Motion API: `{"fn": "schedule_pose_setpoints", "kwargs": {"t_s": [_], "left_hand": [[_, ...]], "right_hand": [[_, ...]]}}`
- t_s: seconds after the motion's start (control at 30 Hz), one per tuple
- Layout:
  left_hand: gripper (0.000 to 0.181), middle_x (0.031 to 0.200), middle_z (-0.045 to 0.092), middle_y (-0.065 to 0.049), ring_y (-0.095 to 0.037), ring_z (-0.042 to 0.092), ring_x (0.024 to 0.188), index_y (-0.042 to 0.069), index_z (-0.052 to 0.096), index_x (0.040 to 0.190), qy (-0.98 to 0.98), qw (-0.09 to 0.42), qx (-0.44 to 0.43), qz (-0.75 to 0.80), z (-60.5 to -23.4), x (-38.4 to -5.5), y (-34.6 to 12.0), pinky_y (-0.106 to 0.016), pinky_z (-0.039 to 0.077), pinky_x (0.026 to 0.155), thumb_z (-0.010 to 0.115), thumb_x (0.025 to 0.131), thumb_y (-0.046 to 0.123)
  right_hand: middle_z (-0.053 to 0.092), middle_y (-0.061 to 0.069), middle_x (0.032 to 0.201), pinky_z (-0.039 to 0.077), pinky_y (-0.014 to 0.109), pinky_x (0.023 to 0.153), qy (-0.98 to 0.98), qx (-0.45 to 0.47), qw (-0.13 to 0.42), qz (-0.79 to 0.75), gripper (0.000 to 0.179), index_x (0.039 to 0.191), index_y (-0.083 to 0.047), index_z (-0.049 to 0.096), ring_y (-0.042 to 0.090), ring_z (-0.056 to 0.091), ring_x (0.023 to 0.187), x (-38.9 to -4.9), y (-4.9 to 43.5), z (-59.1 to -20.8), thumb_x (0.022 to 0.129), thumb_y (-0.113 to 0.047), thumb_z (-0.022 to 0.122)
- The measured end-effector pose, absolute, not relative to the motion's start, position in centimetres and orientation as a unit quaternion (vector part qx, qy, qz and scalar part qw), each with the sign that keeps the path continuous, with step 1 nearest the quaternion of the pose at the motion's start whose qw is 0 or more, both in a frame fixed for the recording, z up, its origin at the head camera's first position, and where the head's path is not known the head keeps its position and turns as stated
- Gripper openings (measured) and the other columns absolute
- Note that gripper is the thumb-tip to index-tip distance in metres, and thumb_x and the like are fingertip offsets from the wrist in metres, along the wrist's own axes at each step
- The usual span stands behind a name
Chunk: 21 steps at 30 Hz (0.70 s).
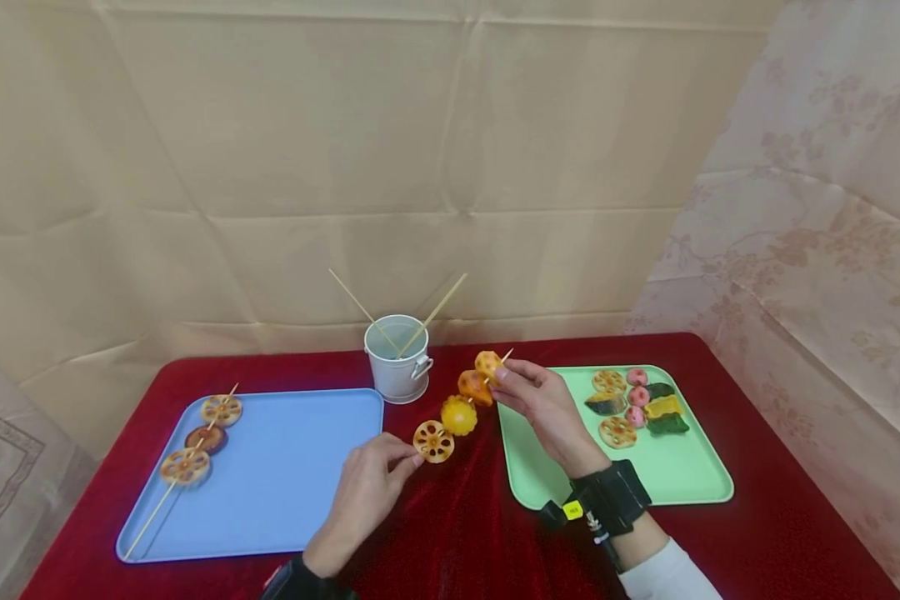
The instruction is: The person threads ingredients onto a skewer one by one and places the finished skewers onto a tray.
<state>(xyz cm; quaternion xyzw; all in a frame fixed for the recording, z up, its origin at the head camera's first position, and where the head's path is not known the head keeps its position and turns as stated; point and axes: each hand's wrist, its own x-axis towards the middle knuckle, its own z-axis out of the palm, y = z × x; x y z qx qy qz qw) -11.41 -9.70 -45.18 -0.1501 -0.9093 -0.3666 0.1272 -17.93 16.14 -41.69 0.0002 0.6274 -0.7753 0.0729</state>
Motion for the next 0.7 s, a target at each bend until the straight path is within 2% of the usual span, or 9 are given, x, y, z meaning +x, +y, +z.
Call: {"fn": "schedule_pose_setpoints", "kwargs": {"t_s": [0.23,0.37,0.57,0.7], "left_hand": [[0.005,0.075,0.069,0.011,-0.008,0.066,0.071,0.015,0.084,0.085,-0.912,0.126,-0.155,-0.359,-44.9,-11.3,-10.2,-0.026,0.048,0.063,0.082,0.088,0.012],[0.004,0.074,0.069,0.012,-0.007,0.066,0.071,0.015,0.084,0.084,-0.909,0.134,-0.154,-0.364,-45.1,-11.1,-10.2,-0.026,0.047,0.063,0.084,0.086,0.012],[0.008,0.074,0.069,0.014,-0.005,0.065,0.07,0.017,0.083,0.082,-0.903,0.145,-0.159,-0.371,-45.1,-10.6,-10.5,-0.026,0.048,0.063,0.085,0.084,0.009],[0.005,0.076,0.071,0.013,-0.006,0.067,0.072,0.015,0.083,0.082,-0.902,0.149,-0.164,-0.372,-44.8,-10.4,-11.2,-0.026,0.05,0.065,0.085,0.084,0.011]], "right_hand": [[0.064,0.008,0.111,0.058,0.034,0.091,0.631,0.013,0.078,-0.772,0.036,0.128,0.007,0.056,0.019,0.07,0.096,-18.2,16.1,-42.0,0.104,-0.019,0.064],[0.065,0.008,0.112,0.058,0.033,0.089,0.639,0.019,0.08,-0.765,0.039,0.13,0.008,0.06,0.021,0.068,0.098,-18.3,16.1,-42.2,0.105,-0.023,0.062],[0.066,0.006,0.11,0.057,0.029,0.088,0.655,0.026,0.072,-0.752,0.042,0.135,0.008,0.059,0.018,0.065,0.097,-18.5,16.1,-42.3,0.107,-0.023,0.058],[0.067,0.008,0.108,0.056,0.028,0.086,0.67,0.024,0.056,-0.74,0.041,0.133,0.007,0.061,0.025,0.064,0.1,-18.5,16.4,-42.3,0.108,-0.024,0.056]]}}
